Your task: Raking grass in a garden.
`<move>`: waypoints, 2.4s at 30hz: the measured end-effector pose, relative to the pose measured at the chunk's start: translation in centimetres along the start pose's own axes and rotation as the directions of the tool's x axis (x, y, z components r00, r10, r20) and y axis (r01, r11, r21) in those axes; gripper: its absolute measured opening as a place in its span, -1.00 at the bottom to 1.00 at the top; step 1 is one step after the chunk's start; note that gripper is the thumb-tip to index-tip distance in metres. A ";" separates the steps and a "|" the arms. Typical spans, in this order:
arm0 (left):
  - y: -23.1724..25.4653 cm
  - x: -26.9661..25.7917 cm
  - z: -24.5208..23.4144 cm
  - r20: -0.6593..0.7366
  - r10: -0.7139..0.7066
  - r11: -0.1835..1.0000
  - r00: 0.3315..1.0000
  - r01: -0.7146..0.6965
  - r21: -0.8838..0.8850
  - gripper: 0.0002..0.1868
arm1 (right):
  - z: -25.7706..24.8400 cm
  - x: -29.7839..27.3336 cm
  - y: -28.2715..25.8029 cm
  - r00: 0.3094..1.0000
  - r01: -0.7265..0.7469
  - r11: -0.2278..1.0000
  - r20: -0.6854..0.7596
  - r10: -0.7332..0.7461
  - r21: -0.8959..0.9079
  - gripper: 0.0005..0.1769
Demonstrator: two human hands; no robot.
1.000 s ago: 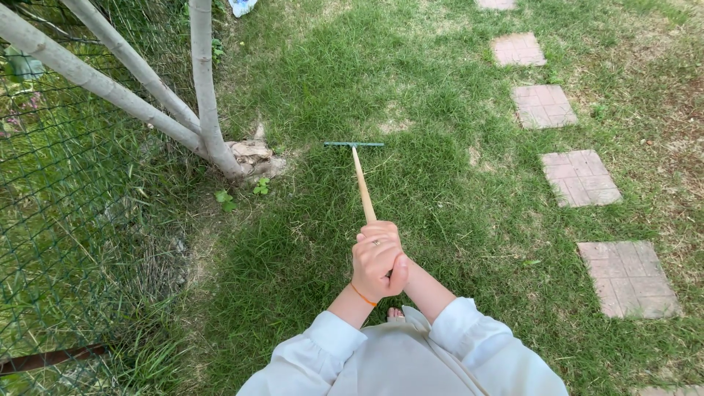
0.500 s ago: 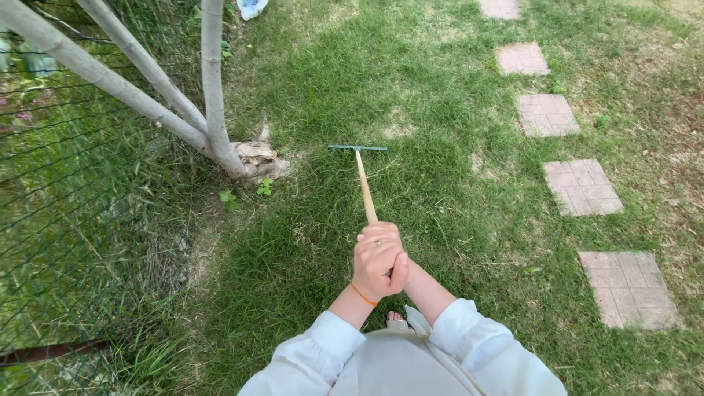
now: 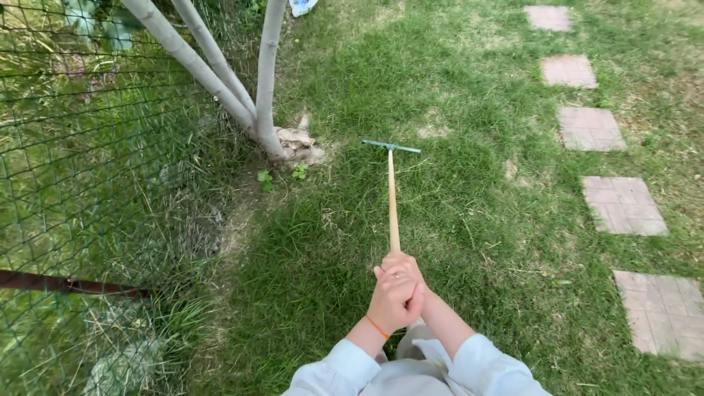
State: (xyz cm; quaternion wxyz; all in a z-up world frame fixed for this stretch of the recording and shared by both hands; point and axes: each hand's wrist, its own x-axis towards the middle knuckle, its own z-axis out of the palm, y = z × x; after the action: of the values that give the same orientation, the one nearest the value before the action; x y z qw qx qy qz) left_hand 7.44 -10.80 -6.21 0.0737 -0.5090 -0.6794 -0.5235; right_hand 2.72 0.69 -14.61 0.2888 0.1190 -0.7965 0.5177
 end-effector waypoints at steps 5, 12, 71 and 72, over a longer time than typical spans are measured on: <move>3.5 -0.9 0.0 0.006 0.003 1.000 1.000 -0.003 -0.016 -0.70 | -1.0 -2.8 -2.7 1.000 0.013 0.998 0.012 -0.012 -0.067 -0.45; 9.4 -0.7 0.4 -0.065 -0.007 0.999 0.998 0.004 -0.052 -0.71 | -3.6 -8.0 -6.1 0.999 0.011 0.990 0.049 -0.005 -0.143 -0.41; -9.9 23.2 23.4 0.452 0.343 0.903 0.824 -0.157 -0.399 -0.56 | -36.5 -0.5 26.0 0.311 0.202 -0.062 -0.003 0.950 0.977 -0.57; -11.4 22.5 24.9 0.461 0.300 0.919 0.835 -0.123 -0.374 -0.56 | -36.0 -1.4 26.1 0.243 0.150 -0.057 0.019 0.970 0.987 -0.58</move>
State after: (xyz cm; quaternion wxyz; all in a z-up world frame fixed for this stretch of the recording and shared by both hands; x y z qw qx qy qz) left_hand -1.14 23.34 -10.26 -0.1363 -0.7068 -0.5158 -0.4646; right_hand 3.24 44.07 -24.44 0.2340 -0.3273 -0.0051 0.9155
